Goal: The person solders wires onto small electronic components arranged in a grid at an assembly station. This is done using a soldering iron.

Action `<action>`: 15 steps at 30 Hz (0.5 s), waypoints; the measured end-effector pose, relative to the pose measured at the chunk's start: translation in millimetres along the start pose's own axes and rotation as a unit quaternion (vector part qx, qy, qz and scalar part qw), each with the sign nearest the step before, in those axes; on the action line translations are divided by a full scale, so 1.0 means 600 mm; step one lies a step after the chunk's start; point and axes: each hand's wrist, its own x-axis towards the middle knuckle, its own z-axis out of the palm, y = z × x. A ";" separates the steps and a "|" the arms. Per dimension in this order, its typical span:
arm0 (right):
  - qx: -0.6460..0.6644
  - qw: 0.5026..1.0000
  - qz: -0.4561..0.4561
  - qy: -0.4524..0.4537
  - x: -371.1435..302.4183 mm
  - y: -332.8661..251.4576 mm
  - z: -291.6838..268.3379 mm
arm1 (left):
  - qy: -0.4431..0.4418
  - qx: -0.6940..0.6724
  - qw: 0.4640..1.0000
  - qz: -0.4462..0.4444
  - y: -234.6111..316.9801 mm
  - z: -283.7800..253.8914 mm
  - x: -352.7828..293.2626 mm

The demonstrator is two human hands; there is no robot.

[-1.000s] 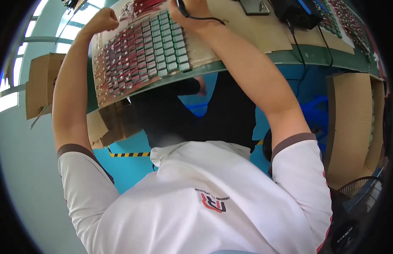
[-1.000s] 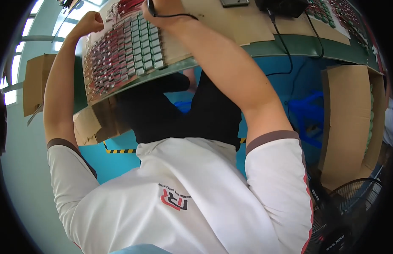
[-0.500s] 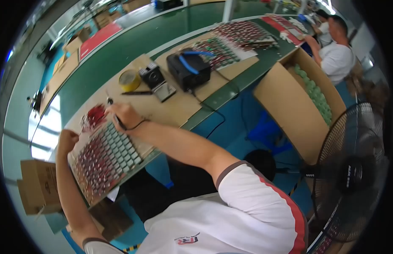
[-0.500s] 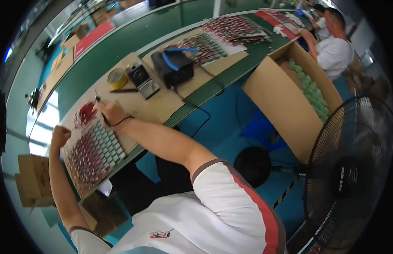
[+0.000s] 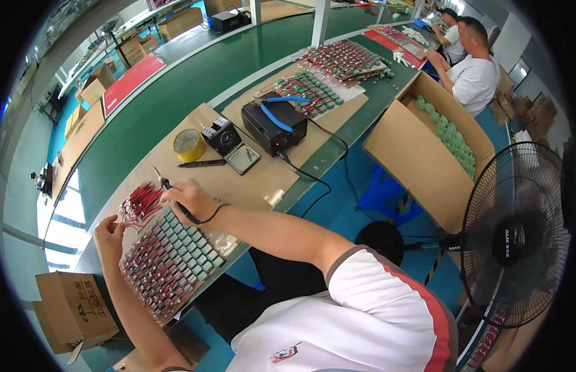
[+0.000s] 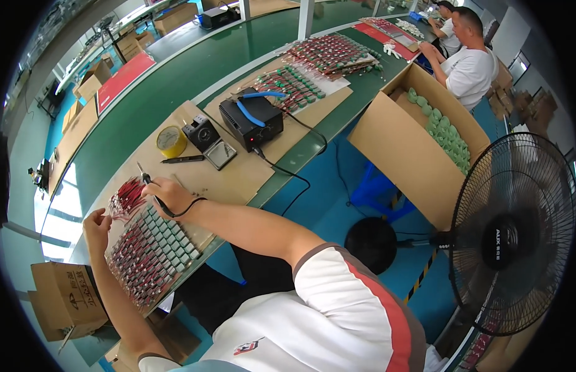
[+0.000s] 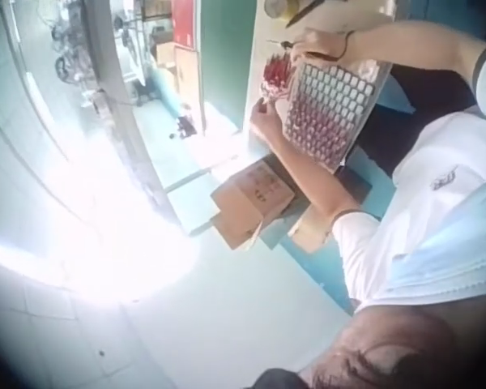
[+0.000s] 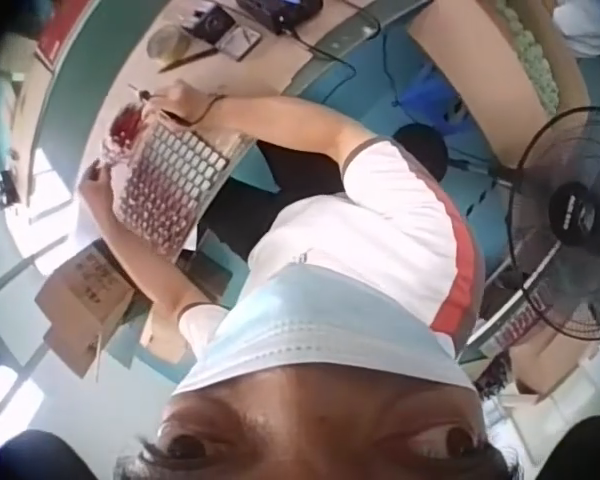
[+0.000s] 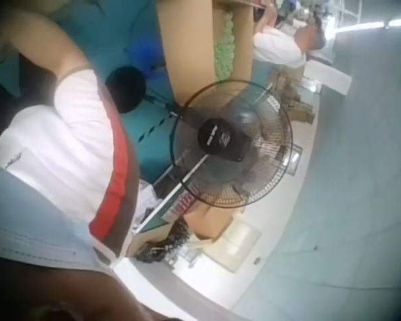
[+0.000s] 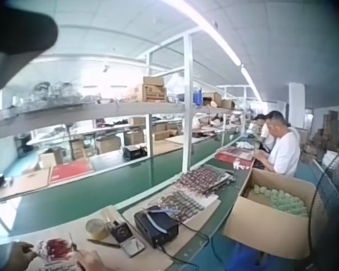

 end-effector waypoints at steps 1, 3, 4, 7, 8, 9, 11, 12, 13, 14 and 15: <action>0.011 1.000 0.005 -0.005 0.000 -0.007 0.003 | -0.034 -0.003 0.999 -0.020 0.010 -0.004 -0.005; 0.011 1.000 0.014 0.011 0.001 -0.008 0.021 | -0.048 -0.081 0.995 -0.036 0.025 0.002 -0.033; 0.023 0.999 0.020 0.023 -0.001 -0.008 0.027 | -0.065 -0.151 0.985 -0.058 0.063 0.011 -0.052; 0.098 0.985 0.143 -0.019 0.001 -0.014 -0.009 | -0.091 -0.260 0.958 -0.075 0.134 0.050 -0.081; 0.153 0.963 0.218 -0.038 0.010 -0.026 -0.023 | -0.106 -0.303 0.945 -0.065 0.143 0.063 -0.087; 0.200 0.948 0.241 -0.052 0.016 -0.033 -0.035 | -0.114 -0.321 0.938 -0.067 0.161 0.064 -0.096; 0.284 0.930 0.231 -0.015 0.018 -0.032 -0.034 | -0.145 -0.319 0.934 -0.064 0.165 0.070 -0.101; 0.321 0.915 0.241 -0.023 0.015 -0.038 -0.029 | -0.145 -0.343 0.924 -0.089 0.152 0.077 -0.110; 0.351 0.903 0.247 -0.028 0.017 -0.041 -0.027 | -0.148 -0.370 0.911 -0.106 0.147 0.083 -0.111; 0.359 0.899 0.247 -0.037 0.016 -0.040 -0.021 | -0.146 -0.373 0.909 -0.118 0.146 0.083 -0.118; 0.354 0.899 0.253 -0.044 0.014 -0.038 -0.015 | -0.137 -0.372 0.910 -0.122 0.145 0.079 -0.118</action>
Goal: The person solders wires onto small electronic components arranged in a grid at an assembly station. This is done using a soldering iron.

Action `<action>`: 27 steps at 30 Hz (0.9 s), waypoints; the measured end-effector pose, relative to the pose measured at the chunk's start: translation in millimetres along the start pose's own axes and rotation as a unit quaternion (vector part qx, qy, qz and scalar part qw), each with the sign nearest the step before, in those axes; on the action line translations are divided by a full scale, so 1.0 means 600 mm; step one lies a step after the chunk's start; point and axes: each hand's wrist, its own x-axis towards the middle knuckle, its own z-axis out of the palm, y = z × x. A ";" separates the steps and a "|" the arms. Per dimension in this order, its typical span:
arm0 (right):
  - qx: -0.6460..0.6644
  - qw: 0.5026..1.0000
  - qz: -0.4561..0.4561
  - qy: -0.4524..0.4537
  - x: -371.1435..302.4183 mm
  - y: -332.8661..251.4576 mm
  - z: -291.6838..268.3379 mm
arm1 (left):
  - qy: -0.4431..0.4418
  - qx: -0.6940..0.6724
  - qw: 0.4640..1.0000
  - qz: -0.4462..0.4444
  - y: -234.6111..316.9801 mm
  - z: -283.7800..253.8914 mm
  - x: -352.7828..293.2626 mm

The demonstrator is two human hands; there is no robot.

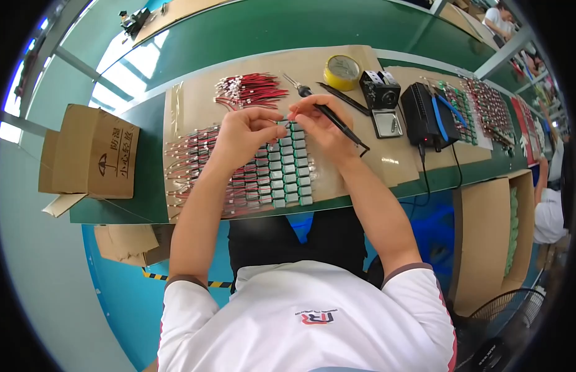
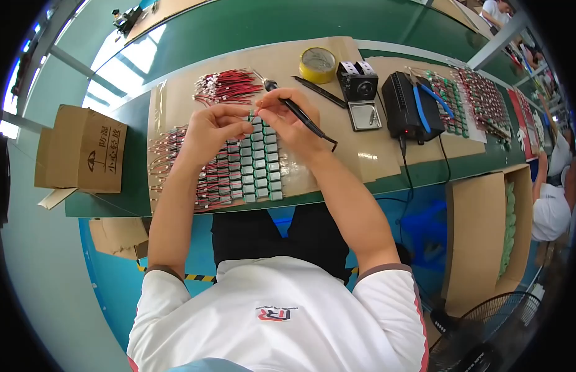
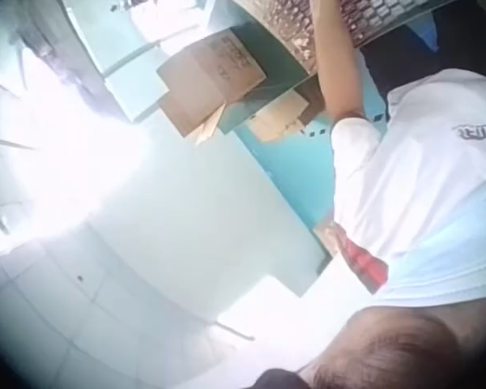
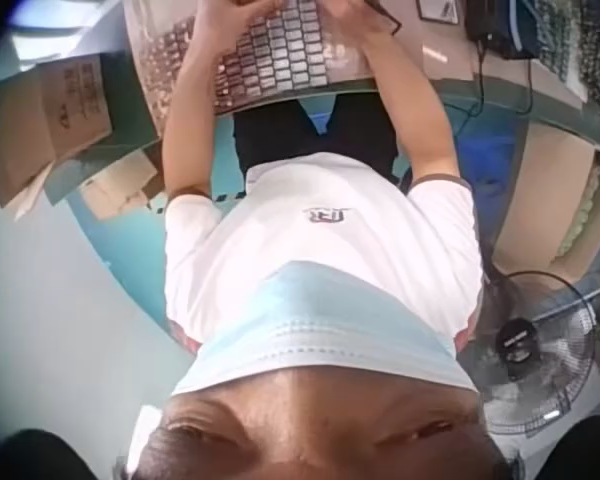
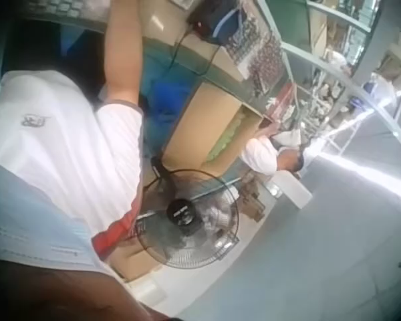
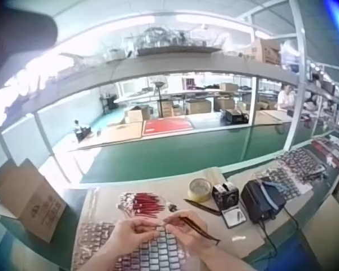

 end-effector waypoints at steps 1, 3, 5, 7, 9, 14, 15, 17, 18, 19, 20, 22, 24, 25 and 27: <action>-0.009 1.000 0.012 0.004 -0.009 0.001 0.002 | -0.010 0.019 1.000 0.000 -0.001 0.003 -0.005; -0.027 0.998 0.049 0.026 -0.011 0.001 0.000 | -0.026 0.067 0.997 0.000 0.008 0.003 -0.002; -0.038 0.997 0.063 0.027 -0.003 -0.008 -0.001 | -0.027 0.066 0.997 0.013 0.007 0.000 0.008; -0.023 0.998 0.061 0.020 -0.001 -0.008 -0.003 | -0.027 0.098 0.995 0.001 0.015 -0.008 0.012; -0.024 0.996 0.079 0.021 -0.001 -0.008 -0.007 | -0.043 0.122 0.991 0.014 0.023 -0.010 0.016; -0.084 0.995 0.053 0.022 -0.001 -0.014 0.001 | -0.091 0.133 0.987 0.028 0.023 -0.010 0.010; -0.049 0.996 0.065 0.026 -0.019 -0.003 0.003 | -0.088 0.135 0.987 0.004 0.016 -0.005 0.003; -0.070 0.995 0.068 0.010 -0.023 0.017 0.004 | -0.046 0.129 0.991 0.002 -0.002 -0.009 -0.007; -0.100 0.993 0.053 0.018 -0.028 0.024 0.002 | -0.040 0.073 0.996 -0.037 -0.010 -0.001 -0.005; -0.086 0.993 0.074 0.024 -0.029 0.012 0.000 | -0.038 0.078 0.995 -0.054 0.001 0.004 -0.008; -0.063 0.993 0.100 0.026 -0.028 0.010 0.012 | -0.030 0.065 0.997 -0.038 -0.003 0.002 -0.011; -0.060 0.995 0.078 0.030 -0.024 0.009 0.007 | -0.033 0.038 0.999 -0.020 -0.002 0.003 -0.009; -0.061 0.994 0.081 0.036 -0.019 0.007 0.003 | -0.054 0.025 0.998 -0.035 -0.010 0.003 0.001; -0.029 0.995 0.094 0.028 -0.017 0.004 0.006 | -0.047 0.009 0.998 -0.036 -0.014 0.000 0.003; -0.075 0.994 0.084 0.001 -0.017 -0.001 0.006 | -0.022 -0.046 0.997 -0.050 -0.014 -0.001 0.002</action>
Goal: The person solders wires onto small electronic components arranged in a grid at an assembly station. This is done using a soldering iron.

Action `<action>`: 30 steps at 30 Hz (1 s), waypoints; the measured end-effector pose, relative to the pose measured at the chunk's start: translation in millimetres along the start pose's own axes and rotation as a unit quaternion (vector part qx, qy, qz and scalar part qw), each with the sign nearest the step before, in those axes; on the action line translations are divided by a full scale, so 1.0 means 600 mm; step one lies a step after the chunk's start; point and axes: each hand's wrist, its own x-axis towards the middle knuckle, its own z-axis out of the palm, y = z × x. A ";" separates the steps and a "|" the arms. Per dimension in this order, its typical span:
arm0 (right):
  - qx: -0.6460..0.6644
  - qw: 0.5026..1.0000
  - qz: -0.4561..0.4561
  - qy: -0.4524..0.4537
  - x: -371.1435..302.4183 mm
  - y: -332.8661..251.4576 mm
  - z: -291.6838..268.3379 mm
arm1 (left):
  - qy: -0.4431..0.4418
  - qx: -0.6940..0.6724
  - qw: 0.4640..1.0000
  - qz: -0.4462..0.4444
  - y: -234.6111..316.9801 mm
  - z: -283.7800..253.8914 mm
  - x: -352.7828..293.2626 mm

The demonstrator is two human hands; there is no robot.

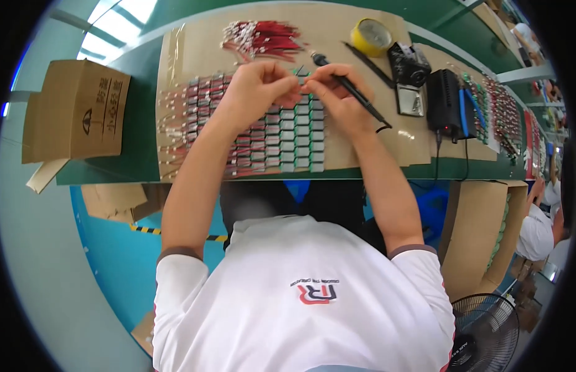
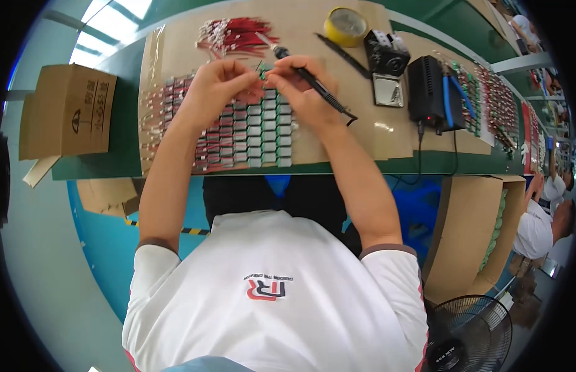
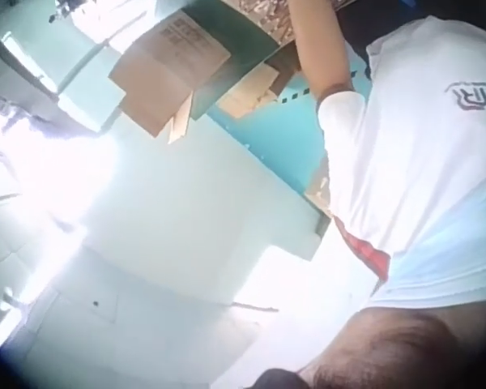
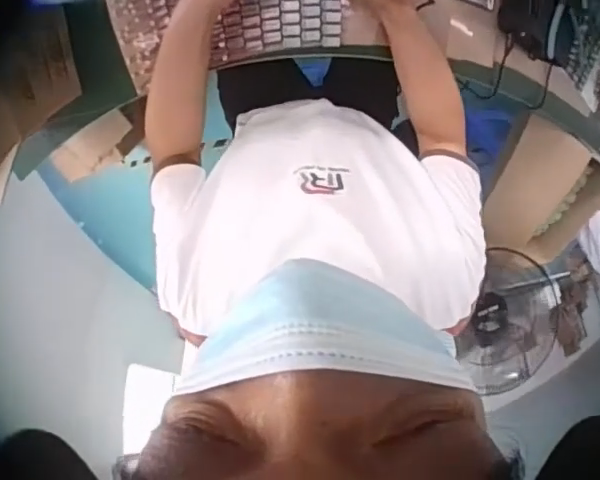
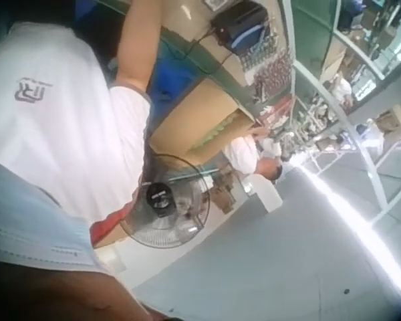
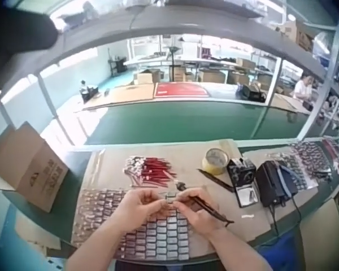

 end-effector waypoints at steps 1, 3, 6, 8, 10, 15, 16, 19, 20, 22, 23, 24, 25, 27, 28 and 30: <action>-0.031 0.999 -0.011 -0.007 0.003 -0.008 -0.002 | 0.014 -0.002 1.000 0.026 0.006 0.005 0.001; -0.080 0.996 -0.033 -0.011 -0.011 -0.002 0.013 | 0.007 -0.032 0.999 0.021 -0.004 -0.010 -0.004; -0.083 0.992 -0.085 -0.040 -0.014 0.013 0.024 | 0.059 0.002 0.998 -0.021 -0.005 -0.020 -0.012; -0.069 0.993 -0.091 -0.014 -0.011 0.001 0.022 | 0.056 0.006 0.998 -0.012 -0.001 -0.021 -0.019; -0.091 0.988 -0.125 -0.003 -0.009 -0.020 0.017 | 0.015 0.074 0.997 0.003 0.011 -0.019 -0.024; -0.243 0.948 -0.194 -0.075 0.008 -0.038 0.013 | -0.023 0.141 0.989 0.043 0.001 -0.030 -0.025; -0.270 0.938 -0.197 -0.086 0.005 -0.041 0.009 | -0.032 0.152 0.987 0.047 -0.002 -0.026 -0.019; -0.290 0.930 -0.208 -0.088 0.003 -0.037 0.002 | -0.029 0.163 0.985 0.048 0.001 -0.023 -0.012; -0.298 0.927 -0.207 -0.094 0.002 -0.037 -0.002 | -0.035 0.179 0.983 0.033 0.006 -0.023 -0.011; -0.303 0.924 -0.214 -0.092 0.004 -0.042 -0.006 | -0.031 0.191 0.980 0.040 0.009 -0.024 -0.004; -0.314 0.922 -0.208 -0.091 0.004 -0.045 -0.009 | -0.016 0.214 0.975 0.061 0.008 -0.027 -0.002; -0.326 0.919 -0.203 -0.091 0.004 -0.049 -0.014 | -0.001 0.236 0.968 0.081 0.007 -0.031 0.002; -0.345 0.914 -0.195 -0.084 0.003 -0.054 -0.022 | -0.002 0.238 0.969 0.070 0.009 -0.037 0.006; -0.295 0.950 -0.080 -0.060 -0.006 -0.069 -0.043 | 0.013 0.249 0.965 0.079 0.010 -0.047 0.016; -0.274 0.956 -0.084 -0.066 -0.004 -0.070 -0.058 | 0.029 0.261 0.961 0.084 0.009 -0.050 0.020; -0.220 0.970 -0.091 -0.059 -0.003 -0.070 -0.076 | 0.037 0.274 0.955 0.103 0.001 -0.057 0.029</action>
